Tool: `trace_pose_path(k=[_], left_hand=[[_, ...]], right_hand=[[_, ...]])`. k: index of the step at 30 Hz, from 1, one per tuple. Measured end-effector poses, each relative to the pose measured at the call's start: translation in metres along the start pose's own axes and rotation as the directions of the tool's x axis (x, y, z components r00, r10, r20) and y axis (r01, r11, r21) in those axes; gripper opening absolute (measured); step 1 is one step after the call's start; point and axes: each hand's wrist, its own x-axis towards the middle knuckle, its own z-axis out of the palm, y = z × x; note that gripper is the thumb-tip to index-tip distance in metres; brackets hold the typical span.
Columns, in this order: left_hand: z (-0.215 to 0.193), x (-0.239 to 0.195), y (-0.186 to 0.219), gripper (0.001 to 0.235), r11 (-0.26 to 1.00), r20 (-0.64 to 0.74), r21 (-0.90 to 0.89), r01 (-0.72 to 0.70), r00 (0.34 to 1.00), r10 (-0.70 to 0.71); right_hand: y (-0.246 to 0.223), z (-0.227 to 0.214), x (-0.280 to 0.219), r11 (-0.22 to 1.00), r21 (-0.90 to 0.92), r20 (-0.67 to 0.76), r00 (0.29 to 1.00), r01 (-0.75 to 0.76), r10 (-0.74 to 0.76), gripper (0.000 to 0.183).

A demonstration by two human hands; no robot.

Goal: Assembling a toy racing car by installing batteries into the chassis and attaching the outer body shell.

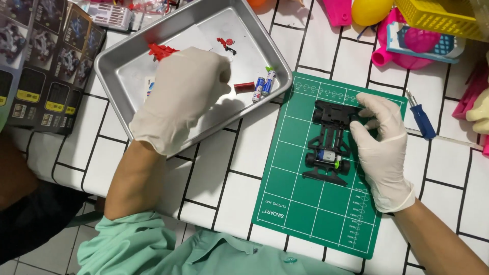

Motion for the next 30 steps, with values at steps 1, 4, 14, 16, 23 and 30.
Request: trace_pose_path(k=[1, 4, 14, 16, 23, 30], left_hand=[[0.002, 0.003, -0.009, 0.009, 1.000, -0.004, 0.002, 0.006, 1.000, -0.006], [0.012, 0.015, -0.031, 0.018, 0.991, 0.065, 0.093, 0.092, 0.993, -0.099], [0.045, 0.035, -0.040, 0.015, 0.940, 0.291, 0.323, 0.109, 0.934, -0.208], [0.043, 0.032, -0.044, 0.015, 0.932, 0.281, 0.350, 0.093, 0.939, -0.199], [-0.001, 0.010, -0.028, 0.010, 0.964, 0.331, 0.044, 0.261, 0.907, -0.261], [0.044, 0.029, -0.006, 0.041, 0.919, -0.257, -0.118, -0.377, 0.905, 0.339]], right_hand=[[-0.001, 0.001, 0.001, 1.000, 0.004, 0.002, 1.000, 0.006, -0.006, 0.048], [-0.002, 0.001, -0.001, 1.000, 0.010, -0.010, 1.000, -0.028, 0.028, 0.049], [0.007, 0.000, -0.001, 1.000, 0.027, -0.031, 0.999, -0.013, 0.014, 0.048], [0.005, 0.001, 0.000, 1.000, 0.027, -0.029, 1.000, -0.006, 0.007, 0.048], [0.006, 0.001, 0.000, 1.000, 0.020, -0.031, 0.999, -0.019, 0.020, 0.049], [0.007, 0.001, -0.001, 1.000, 0.024, -0.035, 0.999, -0.012, 0.013, 0.049]])
